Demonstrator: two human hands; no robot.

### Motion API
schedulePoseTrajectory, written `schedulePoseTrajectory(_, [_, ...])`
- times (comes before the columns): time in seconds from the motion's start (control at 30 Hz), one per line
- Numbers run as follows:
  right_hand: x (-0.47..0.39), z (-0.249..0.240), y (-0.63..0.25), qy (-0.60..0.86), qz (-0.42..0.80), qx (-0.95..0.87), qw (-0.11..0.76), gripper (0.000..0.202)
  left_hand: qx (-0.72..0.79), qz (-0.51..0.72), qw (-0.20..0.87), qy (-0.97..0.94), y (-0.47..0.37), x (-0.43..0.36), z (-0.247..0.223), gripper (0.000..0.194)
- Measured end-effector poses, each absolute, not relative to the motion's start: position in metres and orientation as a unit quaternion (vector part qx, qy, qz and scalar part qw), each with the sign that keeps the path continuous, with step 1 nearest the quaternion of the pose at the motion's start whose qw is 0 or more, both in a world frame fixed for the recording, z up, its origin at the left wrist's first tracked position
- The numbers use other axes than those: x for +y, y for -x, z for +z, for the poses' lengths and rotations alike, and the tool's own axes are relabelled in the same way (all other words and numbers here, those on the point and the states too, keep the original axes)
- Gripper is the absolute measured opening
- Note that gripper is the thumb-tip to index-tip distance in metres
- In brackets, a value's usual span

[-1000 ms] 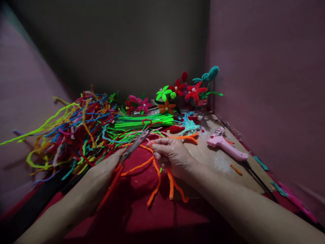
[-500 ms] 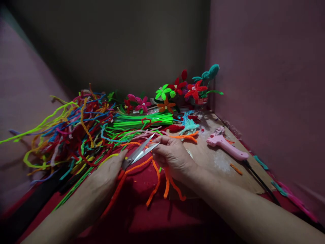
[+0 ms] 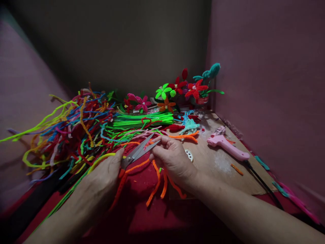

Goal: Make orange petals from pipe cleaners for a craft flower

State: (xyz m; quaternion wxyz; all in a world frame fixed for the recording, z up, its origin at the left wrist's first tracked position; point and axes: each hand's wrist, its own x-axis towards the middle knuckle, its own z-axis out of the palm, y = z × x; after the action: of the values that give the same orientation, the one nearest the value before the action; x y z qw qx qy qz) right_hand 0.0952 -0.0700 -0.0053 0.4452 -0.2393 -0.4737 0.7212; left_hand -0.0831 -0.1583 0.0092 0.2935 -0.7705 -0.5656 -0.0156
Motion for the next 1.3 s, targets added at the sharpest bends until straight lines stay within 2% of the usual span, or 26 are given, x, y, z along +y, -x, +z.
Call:
schedulePoseTrajectory(0.17, [-0.072,-0.007,-0.096,0.248,0.694,-0.499,0.456,0.006,-0.555,-0.002,0.328,0.765,0.079,-0.16,0.011,0.043])
schedulePoseTrajectory(0.53, [-0.07,-0.006,-0.097,0.239,0.731,-0.47,0.434,0.007,-0.561,0.014,0.305,0.769,0.079,-0.162,0.009,0.044])
schedulePoseTrajectory(0.7, [-0.07,-0.006,-0.096,0.234,0.744,-0.454,0.43,0.009,-0.581,0.016,0.245,0.776,0.083,-0.163,0.006,0.047])
schedulePoseTrajectory(0.97, [-0.072,-0.001,-0.096,0.253,0.721,-0.467,0.446,0.007,-0.636,0.017,0.074,0.768,0.079,-0.166,0.011,0.05])
schedulePoseTrajectory(1.13, [-0.072,-0.001,-0.096,0.262,0.699,-0.478,0.464,0.007,-0.671,-0.003,-0.011,0.742,0.07,-0.168,0.024,0.041])
schedulePoseTrajectory(1.2, [-0.072,-0.001,-0.096,0.263,0.69,-0.484,0.469,0.008,-0.671,-0.004,-0.009,0.742,0.069,-0.169,0.025,0.039])
schedulePoseTrajectory(1.3, [-0.072,-0.001,-0.096,0.266,0.687,-0.487,0.47,0.008,-0.665,0.015,0.048,0.745,0.072,-0.168,0.021,0.042])
